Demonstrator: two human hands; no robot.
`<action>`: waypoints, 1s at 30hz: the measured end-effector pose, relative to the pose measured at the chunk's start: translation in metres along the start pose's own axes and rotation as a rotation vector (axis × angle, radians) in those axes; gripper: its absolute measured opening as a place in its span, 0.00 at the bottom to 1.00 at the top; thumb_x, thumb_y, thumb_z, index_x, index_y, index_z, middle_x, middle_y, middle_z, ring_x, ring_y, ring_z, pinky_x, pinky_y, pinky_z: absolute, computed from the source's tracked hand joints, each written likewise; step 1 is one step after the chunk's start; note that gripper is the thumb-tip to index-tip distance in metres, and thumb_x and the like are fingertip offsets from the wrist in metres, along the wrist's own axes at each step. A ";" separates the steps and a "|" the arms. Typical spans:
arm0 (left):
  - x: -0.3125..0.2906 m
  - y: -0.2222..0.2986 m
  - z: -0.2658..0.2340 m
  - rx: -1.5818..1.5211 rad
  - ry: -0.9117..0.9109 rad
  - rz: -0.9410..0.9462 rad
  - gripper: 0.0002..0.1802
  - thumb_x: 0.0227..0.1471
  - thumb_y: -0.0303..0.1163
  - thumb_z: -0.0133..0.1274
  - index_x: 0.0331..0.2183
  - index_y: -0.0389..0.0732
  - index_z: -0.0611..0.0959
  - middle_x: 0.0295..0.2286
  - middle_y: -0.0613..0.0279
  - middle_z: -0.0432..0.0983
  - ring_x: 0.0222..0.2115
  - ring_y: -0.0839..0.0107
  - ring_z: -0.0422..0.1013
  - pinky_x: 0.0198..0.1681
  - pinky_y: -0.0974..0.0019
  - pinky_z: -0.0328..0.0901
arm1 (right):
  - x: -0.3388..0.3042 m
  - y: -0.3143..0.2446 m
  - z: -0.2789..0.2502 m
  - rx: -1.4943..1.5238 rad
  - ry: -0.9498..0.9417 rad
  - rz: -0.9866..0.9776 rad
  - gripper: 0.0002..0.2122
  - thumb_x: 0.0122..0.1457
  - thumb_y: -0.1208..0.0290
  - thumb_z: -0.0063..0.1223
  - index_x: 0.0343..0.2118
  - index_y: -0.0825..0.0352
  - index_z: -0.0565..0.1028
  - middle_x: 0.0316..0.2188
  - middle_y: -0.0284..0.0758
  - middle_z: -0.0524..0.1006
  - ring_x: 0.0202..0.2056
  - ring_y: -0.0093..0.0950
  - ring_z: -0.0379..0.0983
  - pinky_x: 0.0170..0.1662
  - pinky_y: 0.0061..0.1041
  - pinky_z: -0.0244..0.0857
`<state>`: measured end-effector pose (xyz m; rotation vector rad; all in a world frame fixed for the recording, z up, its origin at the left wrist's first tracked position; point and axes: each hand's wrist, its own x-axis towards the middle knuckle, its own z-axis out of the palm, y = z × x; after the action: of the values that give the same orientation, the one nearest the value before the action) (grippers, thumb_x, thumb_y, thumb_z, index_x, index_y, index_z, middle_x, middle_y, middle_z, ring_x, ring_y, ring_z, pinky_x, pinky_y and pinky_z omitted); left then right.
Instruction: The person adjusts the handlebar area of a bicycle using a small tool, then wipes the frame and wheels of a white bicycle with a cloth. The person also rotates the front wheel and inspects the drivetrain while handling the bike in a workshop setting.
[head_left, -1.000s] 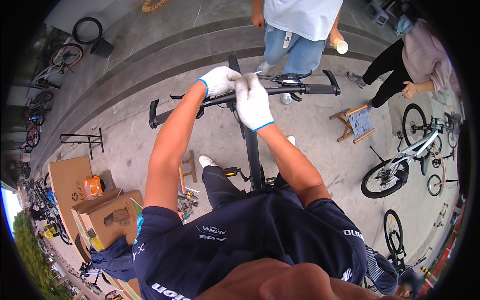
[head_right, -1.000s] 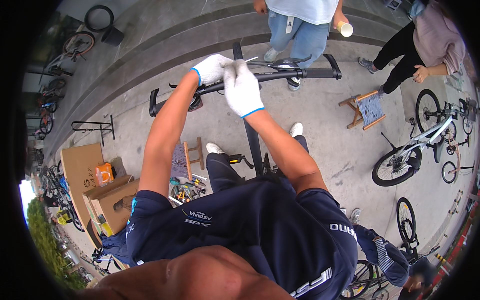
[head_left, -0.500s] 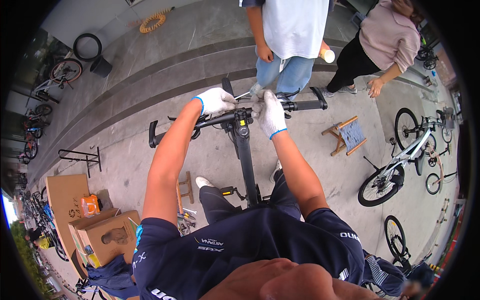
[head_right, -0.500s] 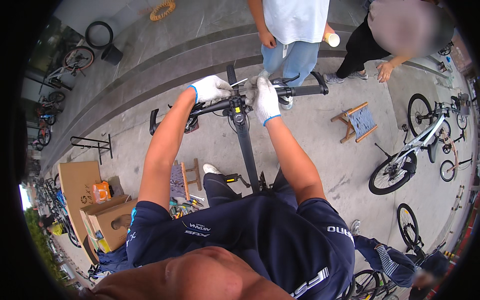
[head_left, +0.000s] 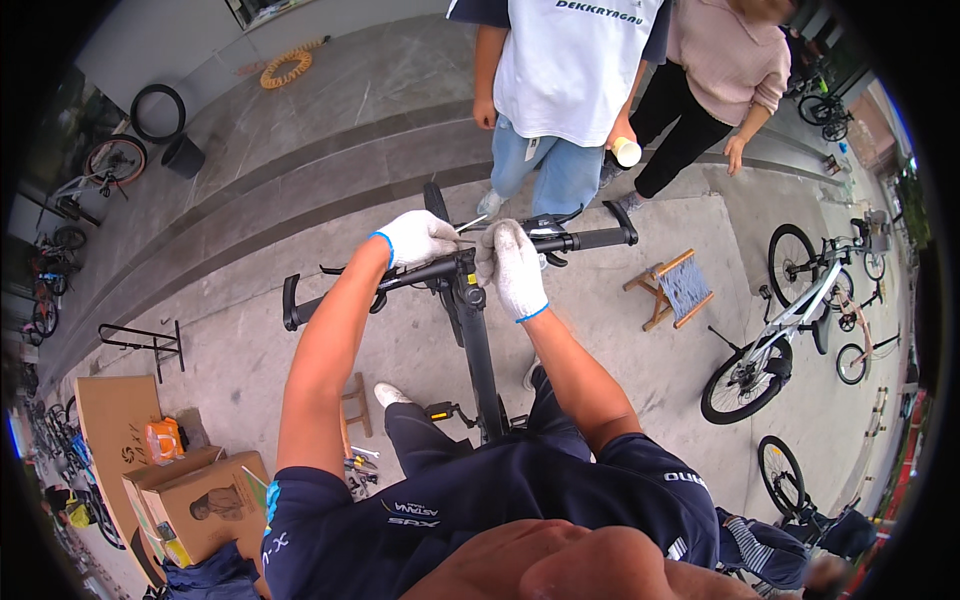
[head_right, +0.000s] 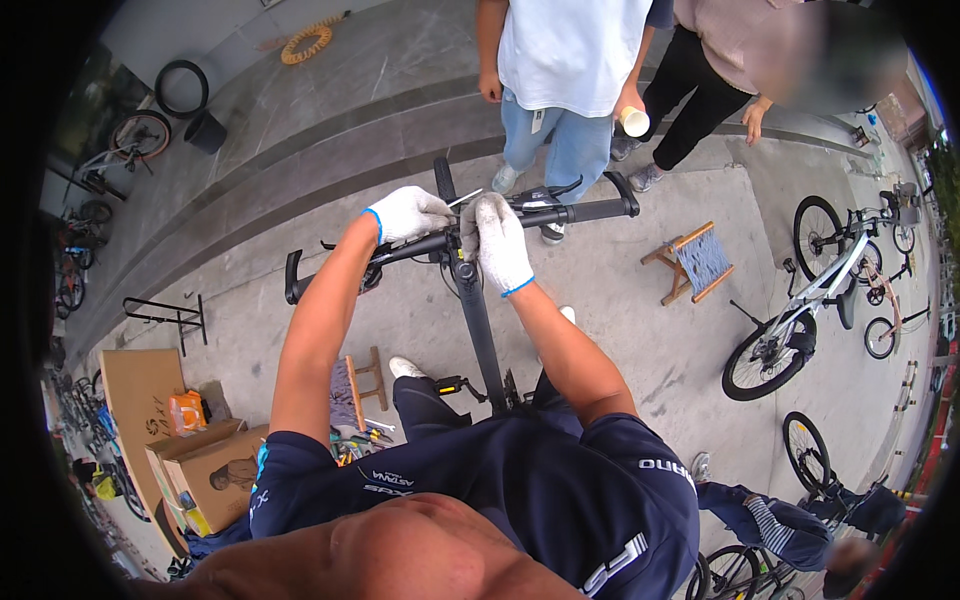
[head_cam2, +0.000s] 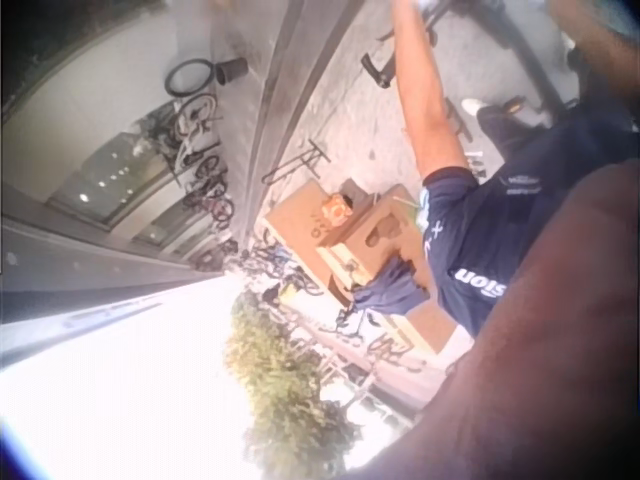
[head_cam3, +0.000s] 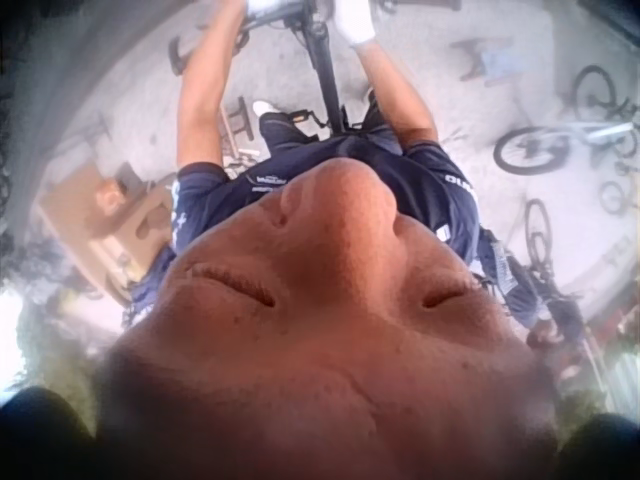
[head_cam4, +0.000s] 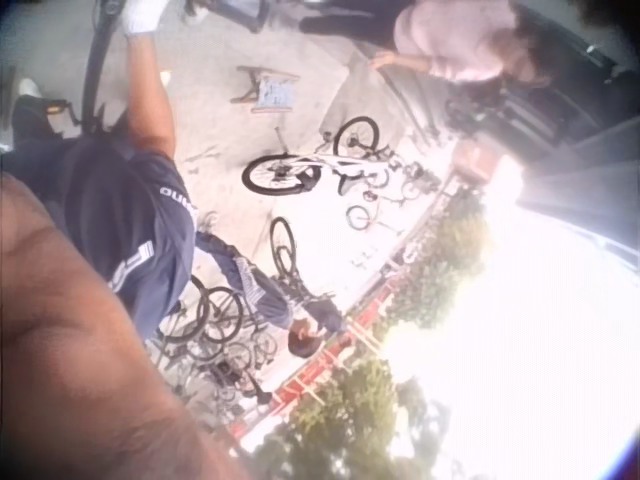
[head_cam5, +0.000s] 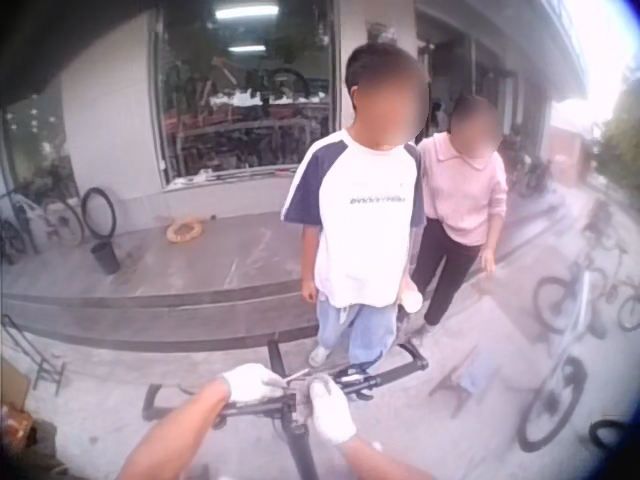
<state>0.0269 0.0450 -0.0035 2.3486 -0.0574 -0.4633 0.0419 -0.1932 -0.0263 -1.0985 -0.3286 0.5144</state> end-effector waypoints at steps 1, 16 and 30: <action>0.002 -0.006 0.002 -0.016 0.003 -0.008 0.15 0.62 0.34 0.62 0.47 0.38 0.91 0.31 0.60 0.87 0.29 0.73 0.75 0.37 0.65 0.71 | -0.004 -0.002 0.011 -0.107 0.082 0.041 0.14 0.80 0.56 0.43 0.41 0.62 0.70 0.26 0.30 0.72 0.21 0.21 0.66 0.23 0.25 0.64; -0.001 -0.008 0.001 -0.166 -0.035 -0.091 0.16 0.58 0.29 0.64 0.47 0.38 0.92 0.28 0.70 0.83 0.27 0.78 0.71 0.32 0.67 0.67 | -0.009 -0.009 0.018 -0.407 -0.022 -0.191 0.16 0.80 0.57 0.45 0.41 0.66 0.75 0.28 0.34 0.79 0.25 0.26 0.77 0.30 0.26 0.71; 0.012 -0.027 0.017 0.058 0.102 0.125 0.14 0.59 0.26 0.61 0.46 0.37 0.92 0.37 0.56 0.89 0.36 0.69 0.78 0.48 0.62 0.73 | -0.015 0.017 0.073 -0.627 0.218 -0.437 0.11 0.75 0.66 0.52 0.41 0.71 0.77 0.29 0.49 0.79 0.31 0.47 0.80 0.38 0.41 0.74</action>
<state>0.0300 0.0517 -0.0374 2.4053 -0.1707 -0.2844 -0.0106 -0.1397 -0.0102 -1.6166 -0.5407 -0.1168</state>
